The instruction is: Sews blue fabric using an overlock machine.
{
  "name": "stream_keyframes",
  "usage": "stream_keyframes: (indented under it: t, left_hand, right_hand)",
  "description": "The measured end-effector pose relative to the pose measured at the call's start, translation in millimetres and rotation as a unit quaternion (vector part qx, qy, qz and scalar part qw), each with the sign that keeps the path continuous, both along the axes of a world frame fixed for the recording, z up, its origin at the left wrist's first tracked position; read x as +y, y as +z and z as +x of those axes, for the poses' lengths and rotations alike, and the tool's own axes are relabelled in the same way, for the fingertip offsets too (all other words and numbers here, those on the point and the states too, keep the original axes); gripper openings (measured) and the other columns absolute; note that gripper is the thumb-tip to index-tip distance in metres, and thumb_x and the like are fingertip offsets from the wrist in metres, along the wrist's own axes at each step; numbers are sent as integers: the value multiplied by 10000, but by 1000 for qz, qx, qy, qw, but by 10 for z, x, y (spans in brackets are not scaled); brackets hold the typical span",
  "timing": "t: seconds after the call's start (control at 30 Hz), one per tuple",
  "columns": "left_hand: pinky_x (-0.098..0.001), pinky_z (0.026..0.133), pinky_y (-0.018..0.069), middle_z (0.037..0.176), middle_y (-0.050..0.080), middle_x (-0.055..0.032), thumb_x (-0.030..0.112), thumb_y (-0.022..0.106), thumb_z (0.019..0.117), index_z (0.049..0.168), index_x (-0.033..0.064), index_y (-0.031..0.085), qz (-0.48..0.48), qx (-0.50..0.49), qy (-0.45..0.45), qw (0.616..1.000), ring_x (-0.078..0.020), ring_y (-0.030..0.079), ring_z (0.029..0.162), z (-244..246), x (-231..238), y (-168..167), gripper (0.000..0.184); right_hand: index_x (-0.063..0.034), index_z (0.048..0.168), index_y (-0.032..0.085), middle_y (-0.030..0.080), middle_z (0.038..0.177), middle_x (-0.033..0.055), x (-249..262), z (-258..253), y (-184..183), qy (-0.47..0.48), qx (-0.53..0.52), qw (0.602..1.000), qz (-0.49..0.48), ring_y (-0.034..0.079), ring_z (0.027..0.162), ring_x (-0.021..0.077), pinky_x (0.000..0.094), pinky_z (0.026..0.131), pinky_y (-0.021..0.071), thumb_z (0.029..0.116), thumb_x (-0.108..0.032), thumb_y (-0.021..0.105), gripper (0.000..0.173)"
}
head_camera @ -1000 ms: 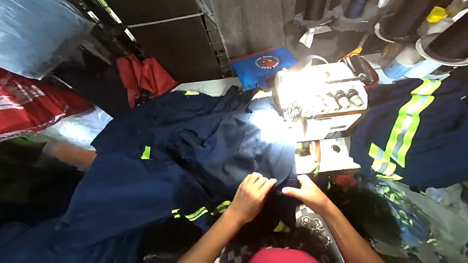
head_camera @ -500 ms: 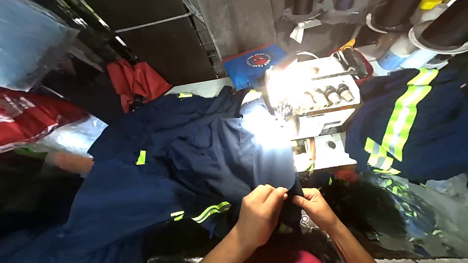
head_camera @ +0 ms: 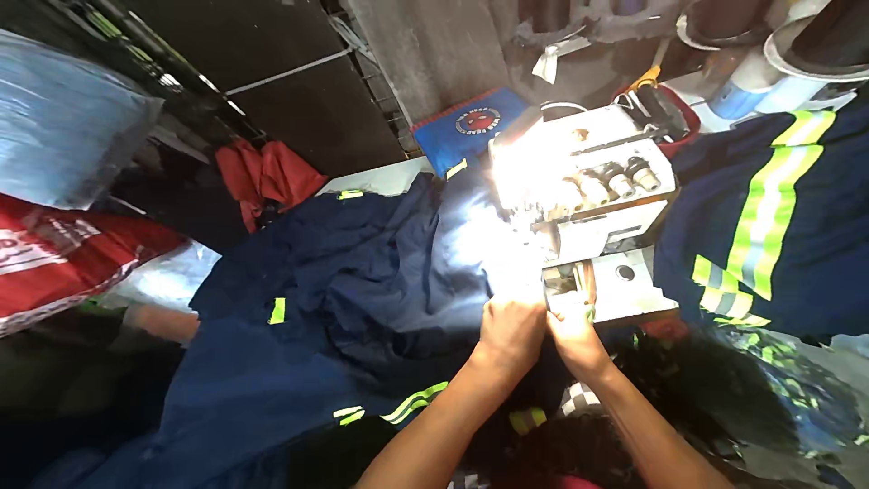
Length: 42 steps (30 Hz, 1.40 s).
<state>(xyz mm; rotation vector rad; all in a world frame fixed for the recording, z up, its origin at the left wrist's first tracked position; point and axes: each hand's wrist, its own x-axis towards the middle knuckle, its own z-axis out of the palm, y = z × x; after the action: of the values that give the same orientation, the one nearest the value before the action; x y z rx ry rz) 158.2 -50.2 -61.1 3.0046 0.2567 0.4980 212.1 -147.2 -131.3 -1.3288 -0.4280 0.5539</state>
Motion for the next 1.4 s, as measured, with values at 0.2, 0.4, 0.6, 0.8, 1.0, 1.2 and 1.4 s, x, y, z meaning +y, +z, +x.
stream_keyframes:
  t: [0.2, 0.4, 0.6, 0.8, 1.0, 1.2, 1.4]
  left_hand:
    - [-434, 735, 597, 1110, 673, -219, -58, 608, 878, 1313, -60, 623, -58, 129, 10, 990, -329, 722, 851, -239, -90, 183, 436]
    - [-433, 799, 552, 953, 733, -42, 97, 684, 795, 1005, 128, 784, -143, -76, -40, 986, -263, 671, 946, -1093, 103, -482, 235]
    - [-144, 855, 566, 1001, 724, 102, 51, 494, 1047, 1076, 32, 679, -386, -347, 19, 855, 62, 665, 944, -892, 151, 26, 189]
    - [-246, 549, 539, 739, 633, -42, 165, 565, 1014, 991, 81, 731, -138, -133, -111, 975, -121, 627, 625, -894, -102, -218, 187]
    - [-248, 524, 522, 710, 597, -39, 142, 559, 1007, 973, 67, 738, -81, -151, -116, 978, -131, 601, 585, -505, -32, -572, 197]
    - [-344, 603, 595, 810, 707, -100, 107, 578, 983, 980, 47, 762, -44, -151, -85, 984, -218, 711, 686, -40, 151, -330, 193]
    - [-369, 659, 591, 837, 720, -89, 173, 649, 946, 939, 96, 784, 3, -146, -51, 988, -247, 715, 767, -7, 265, -219, 156]
  right_hand:
    - [-59, 872, 695, 671, 748, -44, -33, 43, -139, 1, -23, 1000, 1, 643, 723, 8, 209, 713, 548, 1004, -69, 560, 188]
    - [-37, 935, 758, 756, 856, -17, -432, -274, -497, 45, -51, 996, -58, 700, 800, -1, 201, 780, 593, 996, -89, 576, 198]
    - [-59, 1002, 762, 766, 954, -25, -622, -331, -472, 90, 20, 995, 36, 710, 889, 23, 242, 847, 600, 997, -49, 553, 210]
    - [-57, 1075, 751, 757, 1019, 13, -680, -363, -663, 85, 83, 988, 96, 709, 915, 78, 296, 851, 600, 1025, -99, 539, 221]
    - [-32, 1044, 744, 759, 983, 13, -436, -165, -495, 61, 41, 992, 104, 708, 921, 65, 277, 878, 593, 1016, -13, 491, 256]
    - [27, 1067, 705, 742, 998, 42, -25, 141, -160, 10, 43, 992, 115, 697, 968, 80, 285, 925, 576, 1004, 23, 475, 239]
    - [-12, 982, 766, 738, 912, 3, 6, 271, -70, -66, -133, 989, -14, 664, 859, -27, 168, 815, 545, 988, -93, 597, 187]
